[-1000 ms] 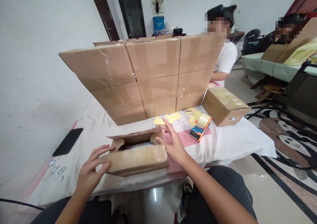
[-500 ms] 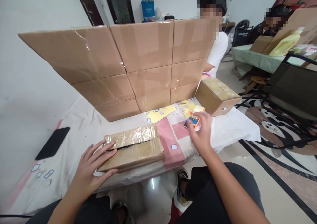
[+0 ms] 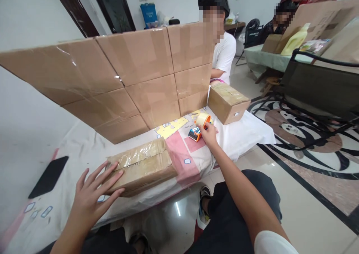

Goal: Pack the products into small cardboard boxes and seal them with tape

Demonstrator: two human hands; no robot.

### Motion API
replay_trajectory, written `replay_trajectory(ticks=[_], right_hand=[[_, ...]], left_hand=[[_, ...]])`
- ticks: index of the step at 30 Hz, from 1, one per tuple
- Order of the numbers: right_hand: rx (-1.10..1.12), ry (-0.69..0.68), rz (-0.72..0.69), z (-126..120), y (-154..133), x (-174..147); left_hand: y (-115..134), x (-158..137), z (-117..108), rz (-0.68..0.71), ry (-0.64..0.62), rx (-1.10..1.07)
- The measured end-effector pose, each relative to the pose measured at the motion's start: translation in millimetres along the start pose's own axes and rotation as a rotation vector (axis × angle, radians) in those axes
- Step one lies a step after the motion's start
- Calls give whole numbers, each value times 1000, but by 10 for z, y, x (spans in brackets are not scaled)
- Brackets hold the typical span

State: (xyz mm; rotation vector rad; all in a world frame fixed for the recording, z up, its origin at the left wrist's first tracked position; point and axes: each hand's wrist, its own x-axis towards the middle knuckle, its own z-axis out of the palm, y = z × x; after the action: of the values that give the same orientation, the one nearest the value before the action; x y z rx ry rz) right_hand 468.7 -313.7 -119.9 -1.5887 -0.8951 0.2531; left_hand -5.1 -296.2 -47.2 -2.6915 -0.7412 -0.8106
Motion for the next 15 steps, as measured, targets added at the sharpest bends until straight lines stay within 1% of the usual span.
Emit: replay_trajectory(ticks=[3,5,7,9,12,15], right_hand=[[61,38,-85,6,-124,-83],[150,44,-149,-16,-239,-153],[268,40,-182,-66,-368,-240],[380,21,-172,-139,-499,-343],[506,-29,-131,-262,-680,-506],[611,-44,-90,-367,-821,-637]], left_hand=[[33,39,-39,29,50,27],[82,70,-66,44,91,32],[176,118,-102,61,141,31],[330,198,-150,93,204,10],[659,375,-227,177,273,-70],[1015,567,-272,275,266,-170]])
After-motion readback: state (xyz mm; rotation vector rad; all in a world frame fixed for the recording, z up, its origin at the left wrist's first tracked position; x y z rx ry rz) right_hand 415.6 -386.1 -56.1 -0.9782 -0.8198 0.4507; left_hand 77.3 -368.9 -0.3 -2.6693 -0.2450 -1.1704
